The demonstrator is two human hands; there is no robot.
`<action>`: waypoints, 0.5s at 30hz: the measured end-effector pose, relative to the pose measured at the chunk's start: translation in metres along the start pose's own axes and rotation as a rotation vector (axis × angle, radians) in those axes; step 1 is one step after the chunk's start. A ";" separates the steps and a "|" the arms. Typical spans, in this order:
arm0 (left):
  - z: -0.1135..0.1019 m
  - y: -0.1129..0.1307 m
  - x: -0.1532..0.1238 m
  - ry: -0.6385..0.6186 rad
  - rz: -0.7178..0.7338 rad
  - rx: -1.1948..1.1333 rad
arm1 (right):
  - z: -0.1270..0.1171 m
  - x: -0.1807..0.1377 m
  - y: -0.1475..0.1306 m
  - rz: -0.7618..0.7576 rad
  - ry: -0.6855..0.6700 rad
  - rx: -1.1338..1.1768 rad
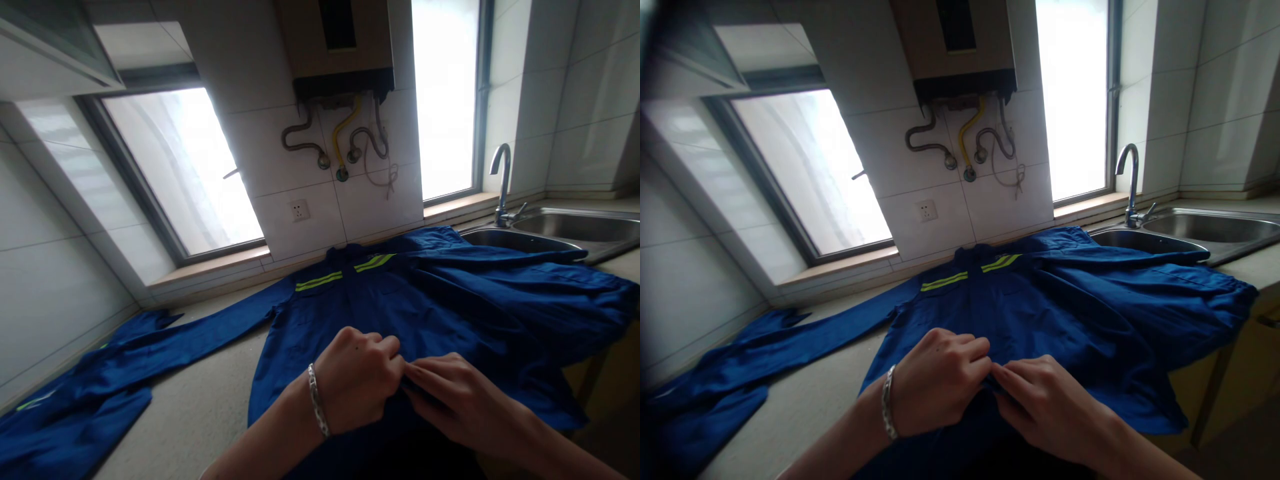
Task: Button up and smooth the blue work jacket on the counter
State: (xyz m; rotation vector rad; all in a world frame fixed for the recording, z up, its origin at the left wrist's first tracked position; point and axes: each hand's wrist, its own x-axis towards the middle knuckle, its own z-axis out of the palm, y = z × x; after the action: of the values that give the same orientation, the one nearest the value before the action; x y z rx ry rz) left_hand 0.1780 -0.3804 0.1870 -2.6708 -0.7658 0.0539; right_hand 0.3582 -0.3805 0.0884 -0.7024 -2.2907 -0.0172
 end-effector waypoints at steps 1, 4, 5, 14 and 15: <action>0.000 0.000 0.000 -0.013 0.005 -0.014 | 0.000 0.001 -0.001 -0.020 -0.003 -0.022; 0.003 -0.001 0.002 -0.044 0.024 -0.043 | -0.001 0.005 -0.003 -0.071 -0.007 -0.071; 0.005 -0.001 0.003 -0.050 0.029 -0.050 | -0.001 0.005 -0.003 -0.082 -0.007 -0.082; 0.003 -0.003 0.005 -0.061 0.031 -0.093 | 0.008 -0.004 0.000 -0.067 0.119 -0.032; 0.003 -0.002 0.004 -0.059 0.014 -0.099 | 0.007 -0.006 -0.001 -0.058 0.127 -0.022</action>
State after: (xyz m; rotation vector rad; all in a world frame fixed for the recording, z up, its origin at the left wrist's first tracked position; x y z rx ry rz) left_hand 0.1800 -0.3754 0.1853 -2.7794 -0.7873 0.1013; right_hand 0.3573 -0.3831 0.0795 -0.6280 -2.1915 -0.1108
